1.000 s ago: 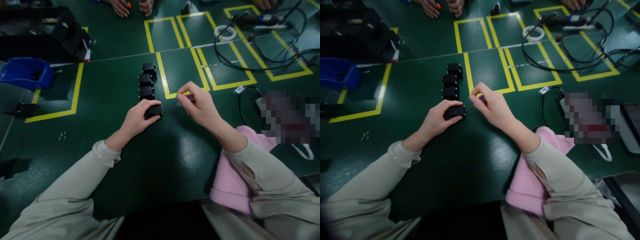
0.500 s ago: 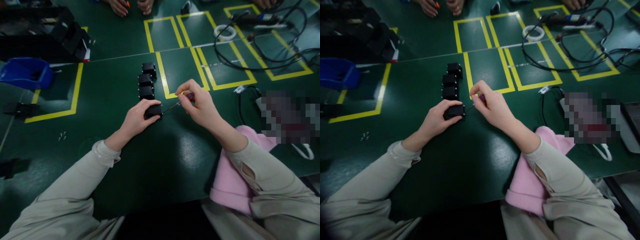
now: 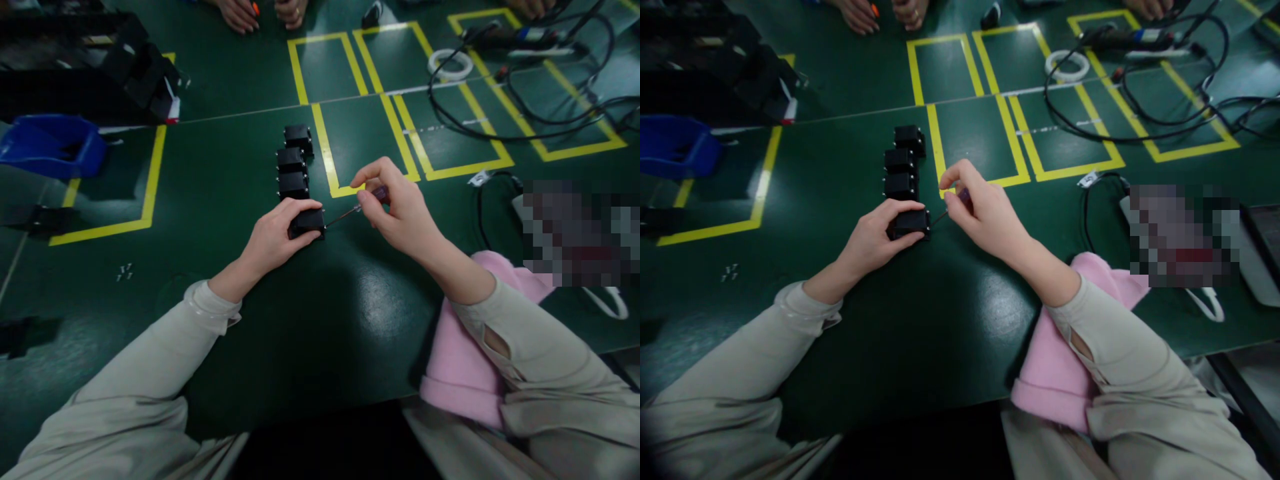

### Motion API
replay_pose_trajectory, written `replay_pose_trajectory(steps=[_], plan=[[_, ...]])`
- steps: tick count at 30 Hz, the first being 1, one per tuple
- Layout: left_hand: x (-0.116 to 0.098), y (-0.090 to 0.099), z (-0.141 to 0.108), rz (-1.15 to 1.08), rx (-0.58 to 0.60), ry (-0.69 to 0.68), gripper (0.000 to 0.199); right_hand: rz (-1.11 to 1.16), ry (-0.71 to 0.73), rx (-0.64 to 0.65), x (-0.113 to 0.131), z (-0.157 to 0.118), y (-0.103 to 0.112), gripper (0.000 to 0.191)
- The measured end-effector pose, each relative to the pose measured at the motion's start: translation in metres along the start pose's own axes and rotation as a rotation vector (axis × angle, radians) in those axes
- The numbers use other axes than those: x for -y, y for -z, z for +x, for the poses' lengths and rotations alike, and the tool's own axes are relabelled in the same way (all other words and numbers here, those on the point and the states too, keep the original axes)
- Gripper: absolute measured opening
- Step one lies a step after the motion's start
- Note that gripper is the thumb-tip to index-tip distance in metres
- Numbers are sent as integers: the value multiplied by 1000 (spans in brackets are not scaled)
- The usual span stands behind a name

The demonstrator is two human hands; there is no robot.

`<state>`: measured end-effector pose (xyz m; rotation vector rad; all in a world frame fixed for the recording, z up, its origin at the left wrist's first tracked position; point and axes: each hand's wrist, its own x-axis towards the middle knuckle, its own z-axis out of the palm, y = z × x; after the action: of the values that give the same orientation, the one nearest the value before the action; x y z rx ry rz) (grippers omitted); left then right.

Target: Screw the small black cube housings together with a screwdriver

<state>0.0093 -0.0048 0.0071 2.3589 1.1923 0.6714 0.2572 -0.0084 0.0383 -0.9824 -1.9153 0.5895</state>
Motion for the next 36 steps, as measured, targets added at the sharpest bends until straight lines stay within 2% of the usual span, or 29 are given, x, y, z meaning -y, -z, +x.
replay_pose_trajectory(steps=[5, 8, 12, 16, 20, 27, 36], plan=[[0, 0, -1, 4, 0, 8, 44, -4, -14, 18, -1, 1, 0, 13], [0, 1, -1, 2, -4, 0, 44, -5, -5, 17, -1, 0, 0, 5], [-1, 1, 0, 3, -2, 2, 43, -6, 4, 14, 1, 0, 1, 5], [-1, 0, 0, 0, -3, 7, 43, -12, 4, 27, 1, 0, 1, 17], [0, 1, 0, -1, -2, 5, 44, -8, -9, 34, 2, 0, 1, 8], [-2, 2, 0, -1, 11, 28, 44, -23, -44, 27, 2, 1, 1, 20], [0, 1, 0, -16, 7, 30, 44, -22, -31, 40, 2, 1, 2, 10]])
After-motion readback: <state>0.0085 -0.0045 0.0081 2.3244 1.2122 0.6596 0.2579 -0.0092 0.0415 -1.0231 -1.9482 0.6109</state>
